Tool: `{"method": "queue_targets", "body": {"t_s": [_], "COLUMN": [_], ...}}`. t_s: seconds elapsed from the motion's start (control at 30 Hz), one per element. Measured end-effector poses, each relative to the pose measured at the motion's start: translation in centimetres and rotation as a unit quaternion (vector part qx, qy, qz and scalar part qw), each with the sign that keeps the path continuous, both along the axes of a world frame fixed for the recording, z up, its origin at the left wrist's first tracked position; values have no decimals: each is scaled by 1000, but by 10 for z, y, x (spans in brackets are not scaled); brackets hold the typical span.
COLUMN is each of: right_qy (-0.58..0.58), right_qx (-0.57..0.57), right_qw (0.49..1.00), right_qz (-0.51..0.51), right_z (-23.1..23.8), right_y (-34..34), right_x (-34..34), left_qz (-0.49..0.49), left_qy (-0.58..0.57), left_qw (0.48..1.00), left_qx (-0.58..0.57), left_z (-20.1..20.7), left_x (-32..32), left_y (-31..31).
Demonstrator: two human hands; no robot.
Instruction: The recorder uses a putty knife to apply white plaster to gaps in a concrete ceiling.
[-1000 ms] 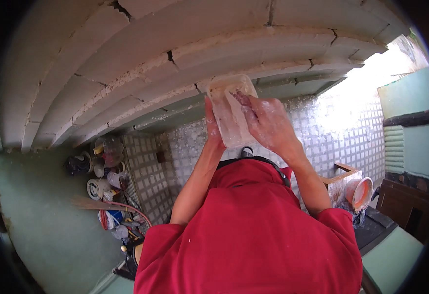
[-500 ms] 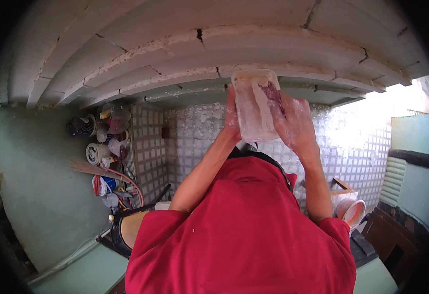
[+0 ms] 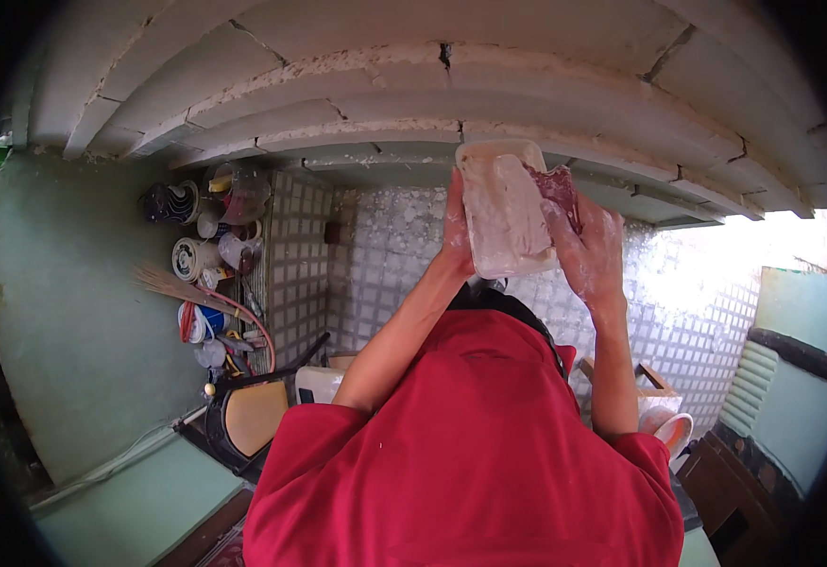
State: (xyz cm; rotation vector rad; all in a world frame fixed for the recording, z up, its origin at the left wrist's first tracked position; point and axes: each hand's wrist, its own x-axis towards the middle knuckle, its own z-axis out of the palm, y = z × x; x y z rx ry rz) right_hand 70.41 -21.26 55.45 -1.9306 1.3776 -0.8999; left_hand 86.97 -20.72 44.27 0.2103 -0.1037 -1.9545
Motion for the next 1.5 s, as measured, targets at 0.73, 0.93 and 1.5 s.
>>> {"method": "queue_targets", "body": {"t_s": [0.73, 0.93, 1.5], "right_qy": [101, 95, 93], "right_qx": [41, 35, 52], "right_qw": [993, 995, 994], "right_qz": [-38, -19, -28], "right_z": [-23, -25, -28], "right_y": [20, 22, 55], "right_x": [64, 73, 113], "left_qz": [-79, -55, -52], "left_qy": [20, -16, 3], "left_qw": [994, 998, 997], "left_qx": [71, 20, 54], "left_z": [-41, -36, -58], "left_x": [40, 49, 84], "left_y": [1, 4, 35]}}
